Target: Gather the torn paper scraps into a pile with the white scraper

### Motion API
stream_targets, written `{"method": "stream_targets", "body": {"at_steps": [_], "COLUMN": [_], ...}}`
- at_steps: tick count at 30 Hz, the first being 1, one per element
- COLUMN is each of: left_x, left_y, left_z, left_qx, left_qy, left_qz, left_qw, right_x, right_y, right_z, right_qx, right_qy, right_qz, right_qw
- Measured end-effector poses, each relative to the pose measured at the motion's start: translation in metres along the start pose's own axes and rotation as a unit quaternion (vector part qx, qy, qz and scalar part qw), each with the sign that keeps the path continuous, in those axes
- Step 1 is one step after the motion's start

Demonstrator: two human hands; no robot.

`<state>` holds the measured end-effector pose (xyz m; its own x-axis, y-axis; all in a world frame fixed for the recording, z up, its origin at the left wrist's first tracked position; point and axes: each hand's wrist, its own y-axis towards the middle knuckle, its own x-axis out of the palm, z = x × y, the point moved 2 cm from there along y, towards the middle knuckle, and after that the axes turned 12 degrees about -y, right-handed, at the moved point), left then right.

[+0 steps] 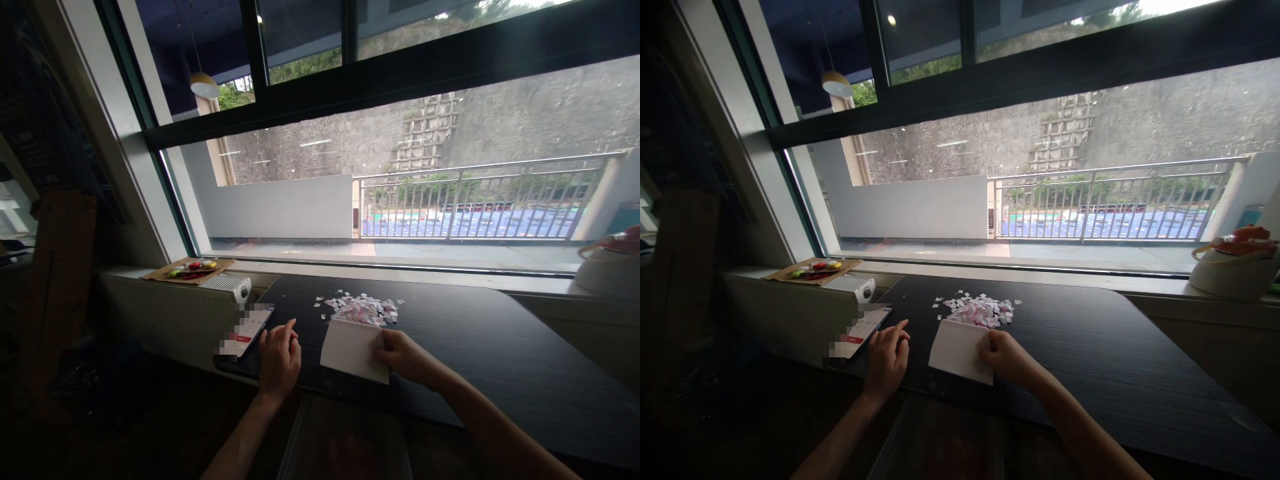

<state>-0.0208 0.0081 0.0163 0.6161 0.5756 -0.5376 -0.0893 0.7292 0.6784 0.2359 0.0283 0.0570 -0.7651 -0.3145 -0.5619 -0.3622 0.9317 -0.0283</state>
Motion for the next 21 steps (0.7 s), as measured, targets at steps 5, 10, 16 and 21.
{"method": "stream_targets", "body": {"at_steps": [5, 10, 16, 21], "left_x": [0.000, 0.000, 0.000, 0.001], "left_y": [0.000, 0.000, 0.000, 0.000], "left_z": [0.001, 0.003, 0.002, 0.001], "left_qx": [-0.002, -0.003, -0.003, 0.001], "left_qy": [-0.003, -0.006, -0.005, -0.006], "left_qz": [-0.002, 0.001, 0.004, 0.006], "left_qw": [1.000, 1.000, 1.000, 1.000], "right_x": [0.000, -0.002, -0.010, -0.014], "right_y": [-0.002, -0.010, -0.026, -0.027], "right_z": [0.001, -0.002, -0.004, 0.007], "right_qx": [0.017, 0.031, 0.044, 0.028], "right_qy": [-0.001, 0.024, 0.052, 0.064], "right_qz": [-0.040, -0.077, -0.100, -0.076], "right_qw": [0.999, 0.996, 0.993, 0.995]}}
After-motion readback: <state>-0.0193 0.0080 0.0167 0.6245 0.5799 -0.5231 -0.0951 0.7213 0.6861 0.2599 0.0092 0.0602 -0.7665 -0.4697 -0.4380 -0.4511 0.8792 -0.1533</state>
